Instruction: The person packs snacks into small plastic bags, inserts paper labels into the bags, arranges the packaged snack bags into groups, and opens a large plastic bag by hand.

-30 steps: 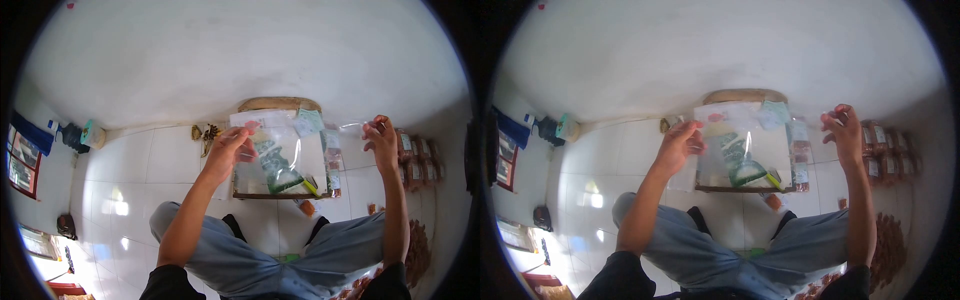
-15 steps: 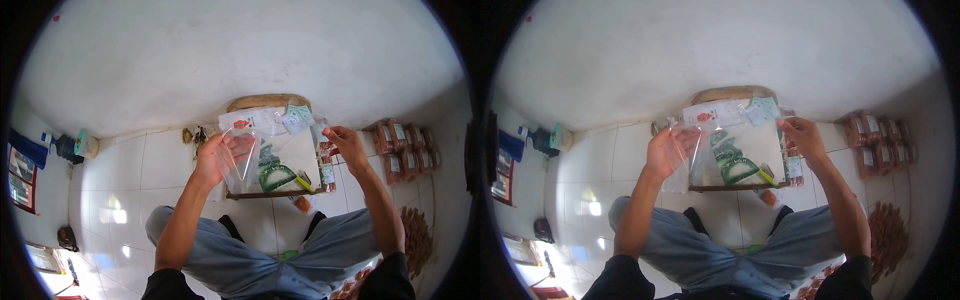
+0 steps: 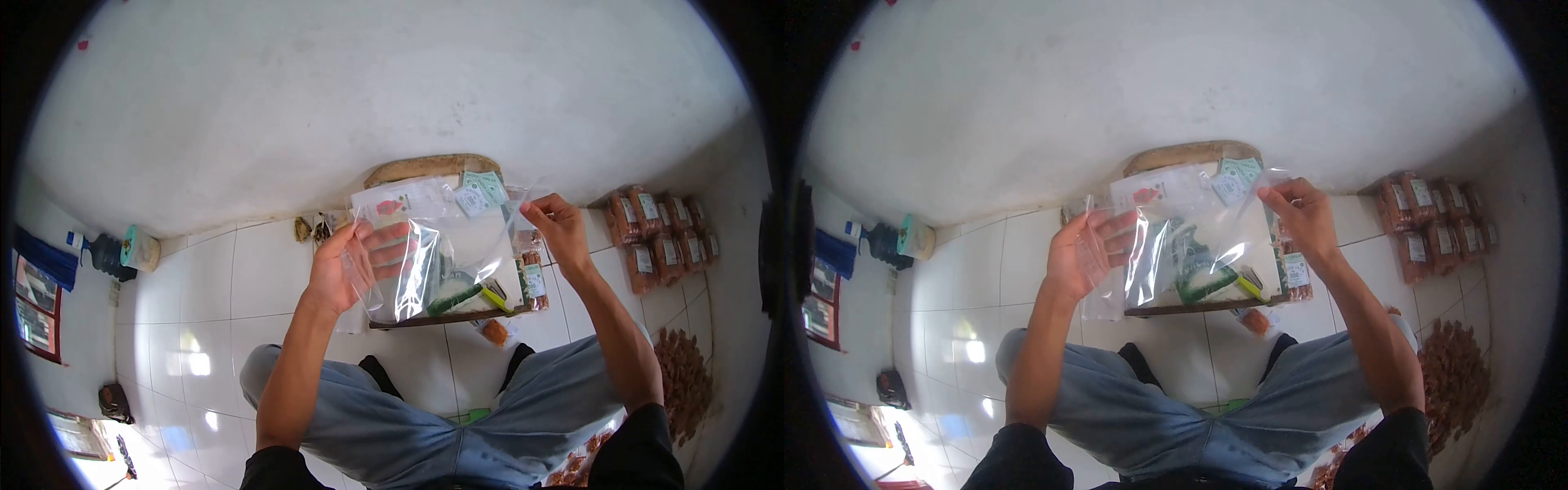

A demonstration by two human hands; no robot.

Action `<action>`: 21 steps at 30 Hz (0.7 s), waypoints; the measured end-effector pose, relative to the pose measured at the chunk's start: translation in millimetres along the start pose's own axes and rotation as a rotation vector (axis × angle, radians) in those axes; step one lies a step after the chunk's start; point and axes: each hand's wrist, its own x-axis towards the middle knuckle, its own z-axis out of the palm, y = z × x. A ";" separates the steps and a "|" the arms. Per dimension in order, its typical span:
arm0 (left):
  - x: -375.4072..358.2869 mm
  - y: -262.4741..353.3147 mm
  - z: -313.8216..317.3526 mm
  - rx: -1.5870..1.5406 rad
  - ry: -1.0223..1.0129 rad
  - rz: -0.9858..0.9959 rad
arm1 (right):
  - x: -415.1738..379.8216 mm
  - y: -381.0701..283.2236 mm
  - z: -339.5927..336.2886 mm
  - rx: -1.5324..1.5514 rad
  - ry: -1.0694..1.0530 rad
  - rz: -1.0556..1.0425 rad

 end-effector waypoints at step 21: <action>10.4 6.3 -5.7 0.724 0.661 0.368 | -23.5 -41.7 -30.7 0.738 -0.889 0.274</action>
